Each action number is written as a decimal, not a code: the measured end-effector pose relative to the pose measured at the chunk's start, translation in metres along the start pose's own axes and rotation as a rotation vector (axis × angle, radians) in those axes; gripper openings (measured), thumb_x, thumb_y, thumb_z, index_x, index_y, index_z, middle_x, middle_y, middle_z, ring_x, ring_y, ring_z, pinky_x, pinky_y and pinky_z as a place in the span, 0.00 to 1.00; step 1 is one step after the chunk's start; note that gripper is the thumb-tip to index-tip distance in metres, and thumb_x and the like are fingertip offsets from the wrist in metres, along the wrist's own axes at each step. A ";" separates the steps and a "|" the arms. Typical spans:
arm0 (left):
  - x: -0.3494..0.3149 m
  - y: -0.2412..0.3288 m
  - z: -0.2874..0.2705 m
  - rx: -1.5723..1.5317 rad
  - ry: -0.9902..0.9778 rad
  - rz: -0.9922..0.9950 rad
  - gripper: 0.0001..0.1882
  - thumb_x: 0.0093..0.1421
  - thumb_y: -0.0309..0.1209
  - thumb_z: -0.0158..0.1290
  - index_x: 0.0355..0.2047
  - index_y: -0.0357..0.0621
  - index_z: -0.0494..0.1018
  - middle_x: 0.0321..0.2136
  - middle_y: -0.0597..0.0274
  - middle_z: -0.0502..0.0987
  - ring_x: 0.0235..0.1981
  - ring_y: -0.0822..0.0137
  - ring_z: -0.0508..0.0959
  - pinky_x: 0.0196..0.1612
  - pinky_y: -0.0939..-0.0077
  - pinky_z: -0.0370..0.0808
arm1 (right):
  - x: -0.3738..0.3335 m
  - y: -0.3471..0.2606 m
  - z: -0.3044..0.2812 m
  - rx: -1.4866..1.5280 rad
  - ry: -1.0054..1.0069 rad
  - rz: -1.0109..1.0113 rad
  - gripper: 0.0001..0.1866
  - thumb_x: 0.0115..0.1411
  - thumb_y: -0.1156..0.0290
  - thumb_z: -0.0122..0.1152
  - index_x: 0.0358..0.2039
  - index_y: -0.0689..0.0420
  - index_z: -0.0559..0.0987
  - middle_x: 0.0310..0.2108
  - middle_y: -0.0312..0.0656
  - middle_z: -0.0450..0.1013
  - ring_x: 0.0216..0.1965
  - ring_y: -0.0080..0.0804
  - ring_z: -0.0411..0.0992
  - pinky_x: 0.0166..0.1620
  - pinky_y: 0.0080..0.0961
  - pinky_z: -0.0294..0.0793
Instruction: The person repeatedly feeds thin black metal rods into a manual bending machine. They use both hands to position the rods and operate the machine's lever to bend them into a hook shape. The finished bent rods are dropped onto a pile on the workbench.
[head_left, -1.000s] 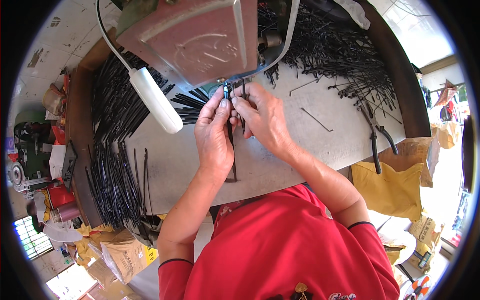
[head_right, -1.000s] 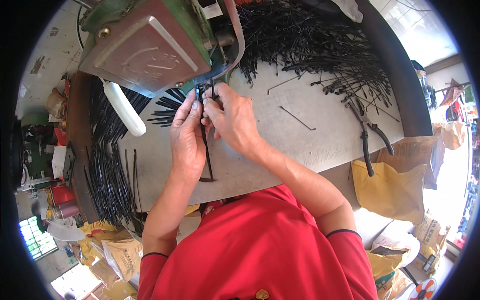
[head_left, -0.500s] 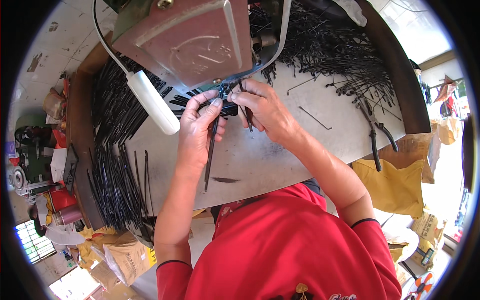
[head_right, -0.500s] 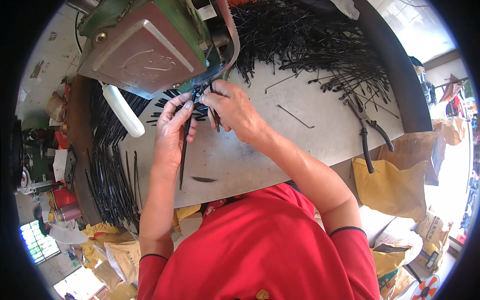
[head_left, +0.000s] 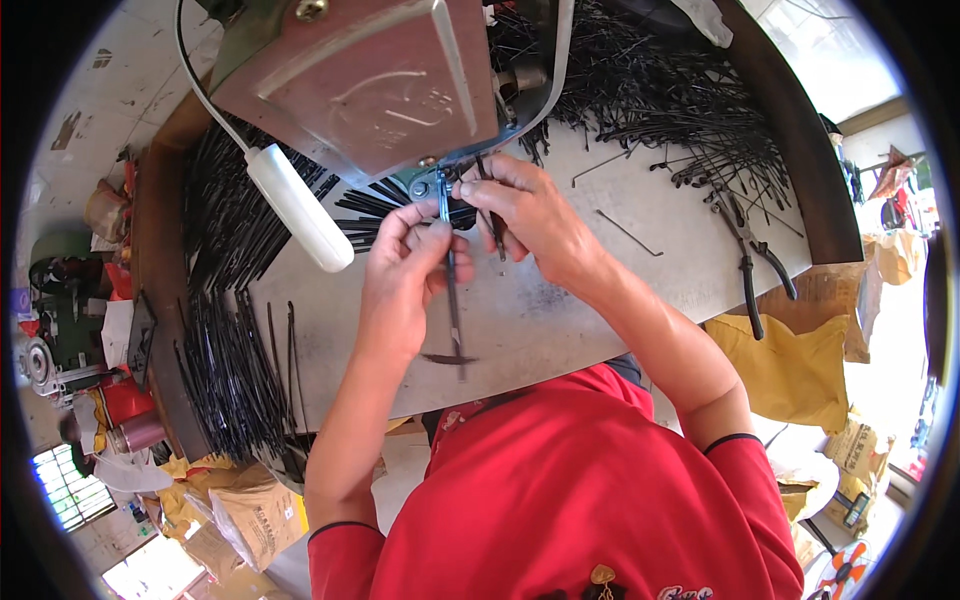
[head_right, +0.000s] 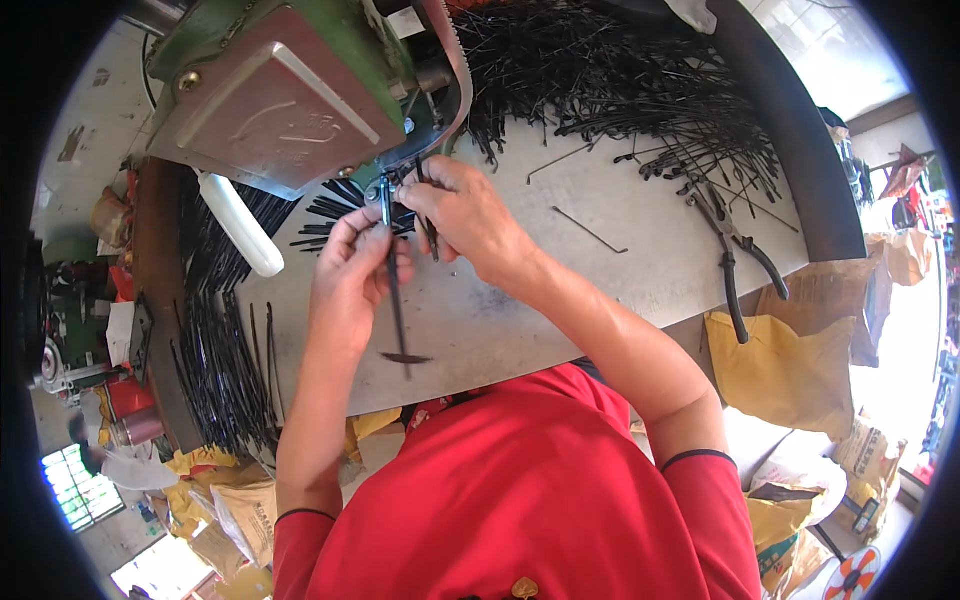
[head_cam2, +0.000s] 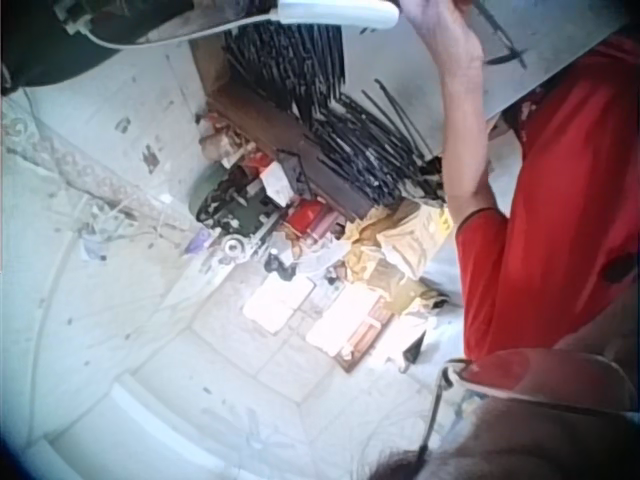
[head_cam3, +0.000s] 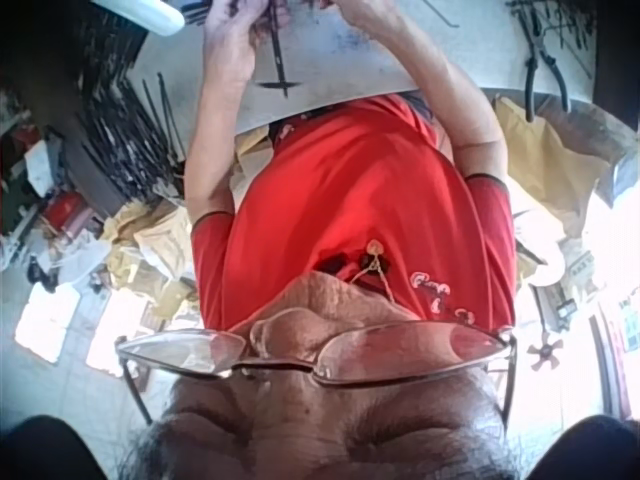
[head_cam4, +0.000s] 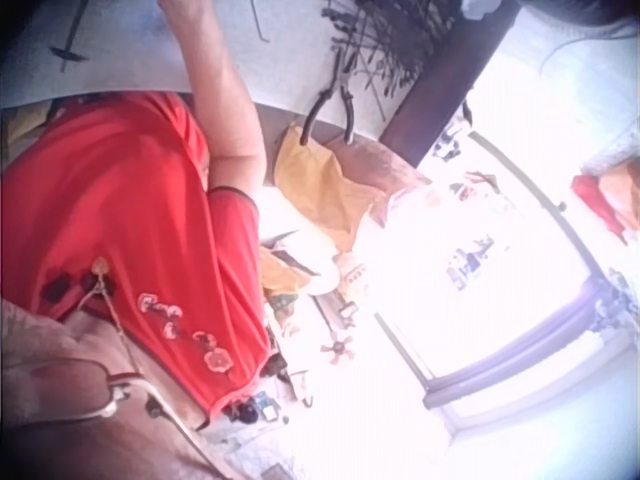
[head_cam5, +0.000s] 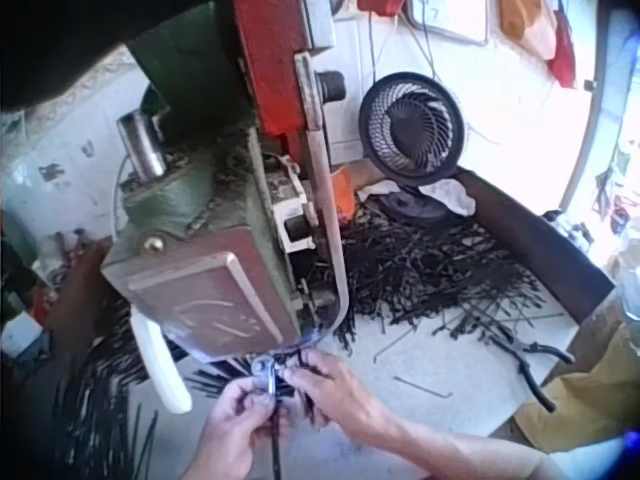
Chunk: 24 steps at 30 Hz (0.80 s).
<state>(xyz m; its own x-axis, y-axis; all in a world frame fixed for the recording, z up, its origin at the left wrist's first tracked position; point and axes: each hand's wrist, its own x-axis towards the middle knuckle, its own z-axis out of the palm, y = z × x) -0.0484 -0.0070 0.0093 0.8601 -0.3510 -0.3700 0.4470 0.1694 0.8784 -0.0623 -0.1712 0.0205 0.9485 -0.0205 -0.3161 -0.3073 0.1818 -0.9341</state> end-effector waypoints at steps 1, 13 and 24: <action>-0.006 0.000 0.001 -0.003 -0.027 -0.013 0.18 0.62 0.31 0.53 0.49 0.37 0.64 0.32 0.60 0.75 0.30 0.71 0.77 0.34 0.76 0.76 | -0.001 0.003 0.000 0.014 -0.008 -0.042 0.12 0.60 0.66 0.55 0.36 0.64 0.74 0.18 0.38 0.69 0.13 0.19 0.65 0.17 0.16 0.62; -0.025 -0.021 0.000 0.358 -0.023 0.241 0.15 0.60 0.22 0.53 0.48 0.35 0.68 0.31 0.60 0.77 0.29 0.72 0.78 0.35 0.77 0.77 | -0.009 0.010 0.003 -0.132 -0.047 -0.062 0.20 0.54 0.65 0.65 0.44 0.62 0.74 0.18 0.34 0.69 0.14 0.16 0.63 0.17 0.16 0.60; -0.009 -0.010 -0.027 0.478 0.093 0.295 0.16 0.57 0.22 0.55 0.47 0.34 0.72 0.28 0.61 0.77 0.26 0.72 0.77 0.33 0.80 0.75 | -0.001 0.019 -0.019 0.167 -0.012 -0.013 0.12 0.58 0.65 0.60 0.38 0.59 0.73 0.29 0.44 0.76 0.21 0.22 0.71 0.22 0.15 0.66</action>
<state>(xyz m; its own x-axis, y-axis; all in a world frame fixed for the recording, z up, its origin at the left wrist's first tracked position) -0.0537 0.0189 -0.0045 0.9594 -0.2656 -0.0948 0.0428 -0.1951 0.9799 -0.0710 -0.1864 -0.0002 0.9535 -0.0122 -0.3010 -0.2788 0.3429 -0.8970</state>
